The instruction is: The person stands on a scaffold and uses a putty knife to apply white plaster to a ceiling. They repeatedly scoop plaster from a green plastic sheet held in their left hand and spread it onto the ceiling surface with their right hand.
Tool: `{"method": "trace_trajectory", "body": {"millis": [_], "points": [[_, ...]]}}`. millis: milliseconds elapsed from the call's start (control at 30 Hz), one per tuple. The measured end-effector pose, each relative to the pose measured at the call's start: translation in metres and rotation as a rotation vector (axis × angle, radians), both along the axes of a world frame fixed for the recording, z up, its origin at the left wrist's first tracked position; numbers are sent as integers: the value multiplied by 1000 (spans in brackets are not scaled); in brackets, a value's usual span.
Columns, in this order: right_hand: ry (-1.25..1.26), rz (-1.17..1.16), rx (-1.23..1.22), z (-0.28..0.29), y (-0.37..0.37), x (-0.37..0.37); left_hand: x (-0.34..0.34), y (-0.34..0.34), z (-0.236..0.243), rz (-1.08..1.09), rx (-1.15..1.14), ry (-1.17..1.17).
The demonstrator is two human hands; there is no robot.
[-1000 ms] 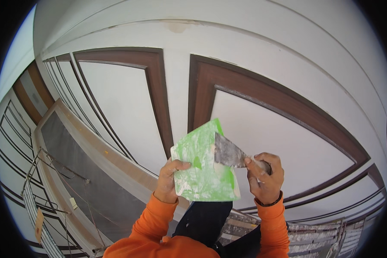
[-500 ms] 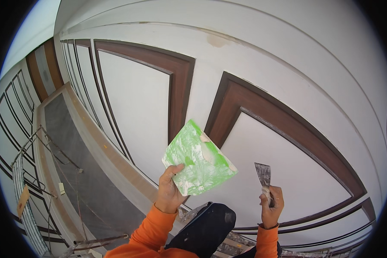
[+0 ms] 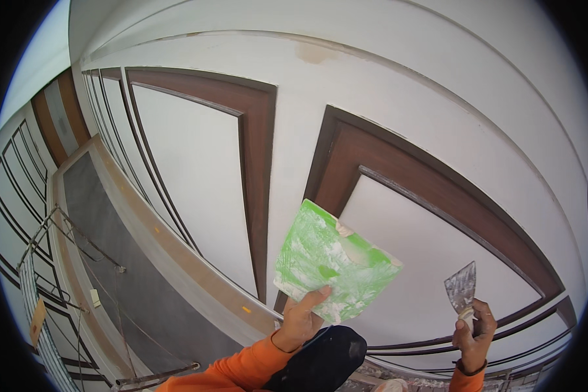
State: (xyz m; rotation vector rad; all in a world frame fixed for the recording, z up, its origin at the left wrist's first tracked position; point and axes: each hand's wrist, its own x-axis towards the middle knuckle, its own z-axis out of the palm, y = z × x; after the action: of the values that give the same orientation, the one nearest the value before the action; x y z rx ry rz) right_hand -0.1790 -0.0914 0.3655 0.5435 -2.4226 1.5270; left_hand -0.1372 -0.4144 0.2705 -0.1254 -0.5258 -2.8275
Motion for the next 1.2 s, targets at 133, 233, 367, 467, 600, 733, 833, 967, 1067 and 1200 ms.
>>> {"method": "trace_trajectory", "body": {"millis": [133, 233, 367, 467, 600, 733, 833, 967, 1067, 1200], "points": [[38, -159, 67, 7, 32, 15, -4, 30, 11, -149, 52, 76], [101, -245, 126, -6, 56, 29, -3, 62, 7, -308, 200, 133], [137, -433, 54, -21, 71, 52, 12, 103, -6, -470, 252, 24], [61, -504, 31, -10, 71, 66, 14, 109, -28, 77, -768, 225], [70, -445, 115, -7, 66, 69, 14, 100, -51, -300, -378, -128], [248, -275, 518, -1, 48, 65, 1, 91, -53, -243, -55, -49], [158, -121, 518, 5, 24, 62, 2, 89, -44, -112, -196, -43], [161, -77, 602, 5, 2, 47, 8, 93, -17, -114, -224, -22], [204, -46, 566, 4, -14, 34, 11, 93, -13, -94, -373, 14], [188, 13, 500, 12, -36, 21, 4, 91, -15, 57, -880, 145]]}}
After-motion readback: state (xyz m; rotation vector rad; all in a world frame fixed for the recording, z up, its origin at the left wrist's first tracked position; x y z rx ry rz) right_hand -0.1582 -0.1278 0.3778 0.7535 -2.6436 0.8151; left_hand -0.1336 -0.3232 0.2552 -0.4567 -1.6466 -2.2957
